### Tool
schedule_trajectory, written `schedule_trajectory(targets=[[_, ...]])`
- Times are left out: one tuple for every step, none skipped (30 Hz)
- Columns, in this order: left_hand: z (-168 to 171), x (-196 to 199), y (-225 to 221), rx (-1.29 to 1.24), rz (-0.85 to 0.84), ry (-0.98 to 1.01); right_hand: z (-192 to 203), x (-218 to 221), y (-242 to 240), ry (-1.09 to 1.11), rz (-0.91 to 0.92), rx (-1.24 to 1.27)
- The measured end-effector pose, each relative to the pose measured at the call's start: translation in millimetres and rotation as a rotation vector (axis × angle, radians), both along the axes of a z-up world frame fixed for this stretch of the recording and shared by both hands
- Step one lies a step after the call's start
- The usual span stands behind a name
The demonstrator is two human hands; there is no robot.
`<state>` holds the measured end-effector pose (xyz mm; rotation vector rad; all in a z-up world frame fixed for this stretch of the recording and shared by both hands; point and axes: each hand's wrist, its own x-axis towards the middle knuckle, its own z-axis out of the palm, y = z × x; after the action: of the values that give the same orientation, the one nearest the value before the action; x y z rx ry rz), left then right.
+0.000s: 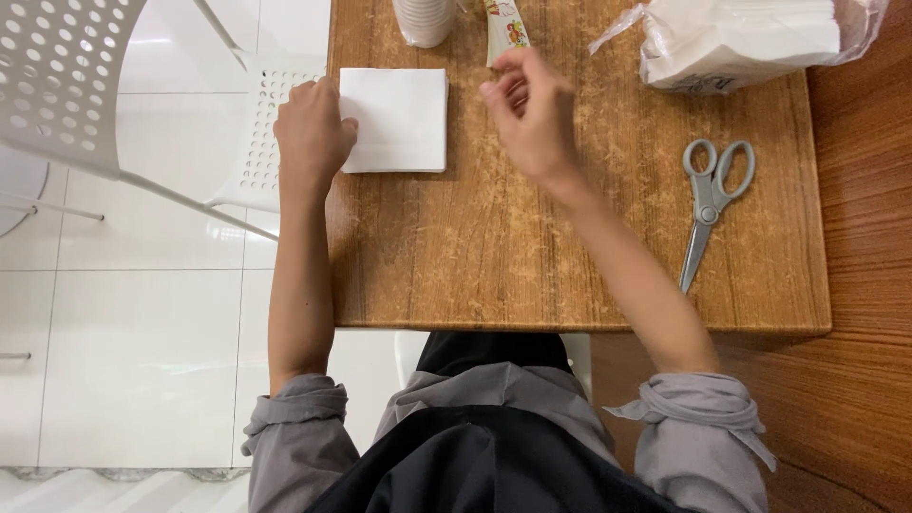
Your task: Cutting napkins into smaller squares and stacking them.
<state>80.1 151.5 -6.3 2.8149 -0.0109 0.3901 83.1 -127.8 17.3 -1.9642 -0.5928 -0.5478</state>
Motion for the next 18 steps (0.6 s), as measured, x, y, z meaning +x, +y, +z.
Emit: schedule_trajectory(targets=[[1, 0, 0, -0.001, -0.008, -0.003, 12, 1, -22, -0.003, -0.008, -0.001], [1, 0, 0, 0.005, -0.003, 0.013, 23, 2, -44, -0.118, -0.067, -0.051], [1, 0, -1, 0.012, 0.002, 0.028, 35, 2, -66, -0.233, -0.124, -0.103], [0, 0, -1, 0.01, -0.009, 0.026, 44, 2, -91, -0.235, -0.135, -0.106], [0, 0, -1, 0.031, 0.002, 0.033, 54, 1, -115, -0.349, -0.29, -0.226], [-1, 0, -1, 0.05, 0.011, 0.039, 65, 0, -140, -0.463, -0.442, -0.348], [3, -1, -3, 0.047, -0.001, 0.036, 55, 5, -175, -0.465, -0.454, -0.353], [6, -1, -5, 0.056, 0.023, 0.047, 46, 10, -210, -0.431, -0.563, -0.484], [10, -2, -6, 0.065, 0.048, 0.059, 36, 13, -245, -0.394, -0.671, -0.615], [10, -2, -7, 0.061, 0.038, 0.055, 36, 6, -258, -0.396, -0.681, -0.62], [10, -2, -7, 0.077, 0.037, -0.003, 37, -2, -272, -0.418, -0.655, -0.701], [11, -1, -8, 0.093, 0.036, -0.062, 37, -10, -285, -0.44, -0.629, -0.78], [12, -3, -9, 0.09, 0.027, -0.065, 27, -6, -295, -0.44, -0.638, -0.785], [13, -3, -10, 0.078, 0.028, -0.093, 18, -3, -306, -0.371, -0.645, -0.831], [15, -4, -11, 0.065, 0.029, -0.12, 9, 0, -317, -0.302, -0.65, -0.875], [16, -6, -12, 0.06, 0.016, -0.126, 6, 2, -315, -0.302, -0.665, -0.88], [18, -8, -14, 0.065, 0.008, -0.148, 4, 4, -313, -0.292, -0.672, -0.88], [20, -8, -16, 0.07, -0.004, -0.172, 2, 5, -312, -0.281, -0.685, -0.88]])
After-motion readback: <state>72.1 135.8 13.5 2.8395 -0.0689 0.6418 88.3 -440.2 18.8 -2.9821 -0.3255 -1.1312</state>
